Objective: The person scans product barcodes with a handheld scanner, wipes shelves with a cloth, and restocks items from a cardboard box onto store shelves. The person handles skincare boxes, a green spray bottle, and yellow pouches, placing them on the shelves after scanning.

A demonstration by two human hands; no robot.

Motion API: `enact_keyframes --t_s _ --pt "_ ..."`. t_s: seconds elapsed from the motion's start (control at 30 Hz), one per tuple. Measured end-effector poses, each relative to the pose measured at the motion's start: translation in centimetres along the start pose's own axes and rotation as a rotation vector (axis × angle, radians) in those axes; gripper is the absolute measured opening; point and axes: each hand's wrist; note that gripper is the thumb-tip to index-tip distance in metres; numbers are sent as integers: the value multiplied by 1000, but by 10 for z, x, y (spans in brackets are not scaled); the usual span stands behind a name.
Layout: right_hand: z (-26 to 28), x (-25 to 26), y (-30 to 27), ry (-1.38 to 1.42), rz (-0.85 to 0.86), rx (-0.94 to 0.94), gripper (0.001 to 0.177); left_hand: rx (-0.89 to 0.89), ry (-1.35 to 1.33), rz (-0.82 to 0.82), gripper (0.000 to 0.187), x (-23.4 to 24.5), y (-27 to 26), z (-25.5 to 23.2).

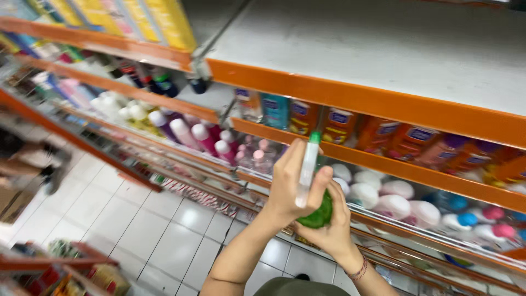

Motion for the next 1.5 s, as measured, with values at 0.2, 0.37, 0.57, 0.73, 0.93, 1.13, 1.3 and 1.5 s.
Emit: enact_keyframes --t_s 0.2,0.37,0.57,0.73,0.93,1.13,1.3,1.5 --pt "-21 55 -36 -42 -135 -94 99 -67 -124 150 37 -66 -3 -14" --pt "-31 100 -68 -69 -246 -289 97 -64 -261 281 39 -119 -4 -36" --pt "-37 160 -93 -315 -420 -166 103 -105 -343 371 34 -187 -6 -67" --pt "-38 221 -116 -272 -467 -308 106 -100 -438 446 34 -250 -14 -99" --pt "-27 292 -141 -414 -542 -247 107 -132 -509 471 31 -322 -30 -143" --pt "-38 354 -180 -437 -575 -370 99 -116 -569 513 39 -389 -50 -178" --pt "-57 381 -224 -416 -572 -520 96 -26 -552 553 30 -451 -94 -174" --pt "-69 388 -255 -403 -468 -548 97 96 -503 532 22 -466 -137 -155"
Point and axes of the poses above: each hand's wrist, its own y-axis towards the middle knuckle, its own x-axis out of the back of the hand, z = x × y, and after that the axes turned 3 degrees about -x, right-handed
